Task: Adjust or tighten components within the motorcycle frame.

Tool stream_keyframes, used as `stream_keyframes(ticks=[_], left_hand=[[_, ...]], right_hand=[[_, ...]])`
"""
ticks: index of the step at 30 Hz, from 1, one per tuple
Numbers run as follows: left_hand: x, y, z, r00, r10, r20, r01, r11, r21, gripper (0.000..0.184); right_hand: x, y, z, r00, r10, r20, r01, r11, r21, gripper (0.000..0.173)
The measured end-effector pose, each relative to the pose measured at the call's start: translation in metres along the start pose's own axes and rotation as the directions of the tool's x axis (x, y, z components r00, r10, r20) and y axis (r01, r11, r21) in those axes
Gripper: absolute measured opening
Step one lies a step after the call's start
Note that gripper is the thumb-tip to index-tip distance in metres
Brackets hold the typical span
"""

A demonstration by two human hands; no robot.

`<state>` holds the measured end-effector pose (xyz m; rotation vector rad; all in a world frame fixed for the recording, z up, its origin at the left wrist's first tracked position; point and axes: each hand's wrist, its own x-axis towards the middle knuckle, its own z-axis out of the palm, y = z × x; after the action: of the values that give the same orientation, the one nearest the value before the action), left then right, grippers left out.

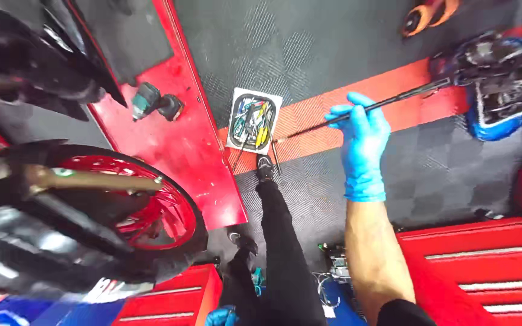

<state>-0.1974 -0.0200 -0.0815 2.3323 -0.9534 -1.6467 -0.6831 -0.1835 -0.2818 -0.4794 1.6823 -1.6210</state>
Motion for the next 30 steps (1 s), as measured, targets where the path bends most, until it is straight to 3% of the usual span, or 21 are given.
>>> stream_keyframes(ticks=[4,6,9,13,15,18,22,24,27,30], left_hand=[[-0.018,-0.039,-0.056,0.99,0.131,0.042,-0.128,0.988,-0.081,0.016],[-0.026,-0.066,-0.087,0.988,0.148,0.046,-0.142,0.984,-0.108,0.021],[-0.044,-0.126,-0.152,0.984,0.178,-0.028,-0.181,0.97,-0.163,0.025],[-0.076,-0.204,-0.257,0.975,0.141,-0.172,-0.206,0.865,-0.458,0.022],[-0.095,-0.237,-0.308,0.964,0.081,-0.253,-0.22,0.778,-0.588,0.025],[-0.123,-0.275,-0.376,0.918,-0.028,-0.397,-0.294,0.624,-0.724,0.023],[-0.151,-0.305,-0.443,0.834,-0.098,-0.543,-0.486,0.335,-0.807,0.012],[-0.162,-0.308,-0.466,0.823,-0.121,-0.555,-0.536,0.161,-0.829,0.01],[-0.176,-0.314,-0.49,0.853,-0.102,-0.513,-0.52,-0.068,-0.851,0.02],[-0.17,-0.315,-0.51,0.894,-0.107,-0.435,-0.448,-0.212,-0.868,0.025]], right_hand=[[-0.131,-0.052,-0.007,0.994,0.11,-0.009,-0.102,0.949,0.298,0.044],[-0.214,-0.057,0.021,0.949,0.292,0.115,-0.311,0.83,0.463,0.047],[-0.363,-0.064,0.084,0.744,0.56,0.364,-0.667,0.653,0.358,0.047],[-0.513,-0.111,0.171,0.587,0.651,0.481,-0.768,0.636,0.076,0.042],[-0.57,-0.14,0.215,0.493,0.671,0.554,-0.734,0.663,-0.149,0.044],[-0.637,-0.178,0.285,0.291,0.719,0.631,-0.618,0.645,-0.45,0.053],[-0.696,-0.202,0.366,-0.081,0.67,0.738,-0.573,0.575,-0.584,0.058],[-0.716,-0.209,0.393,-0.197,0.676,0.71,-0.42,0.596,-0.684,0.055],[-0.738,-0.198,0.417,-0.24,0.712,0.66,-0.208,0.626,-0.751,0.052],[-0.742,-0.192,0.443,-0.131,0.769,0.625,0.056,0.636,-0.77,0.05]])
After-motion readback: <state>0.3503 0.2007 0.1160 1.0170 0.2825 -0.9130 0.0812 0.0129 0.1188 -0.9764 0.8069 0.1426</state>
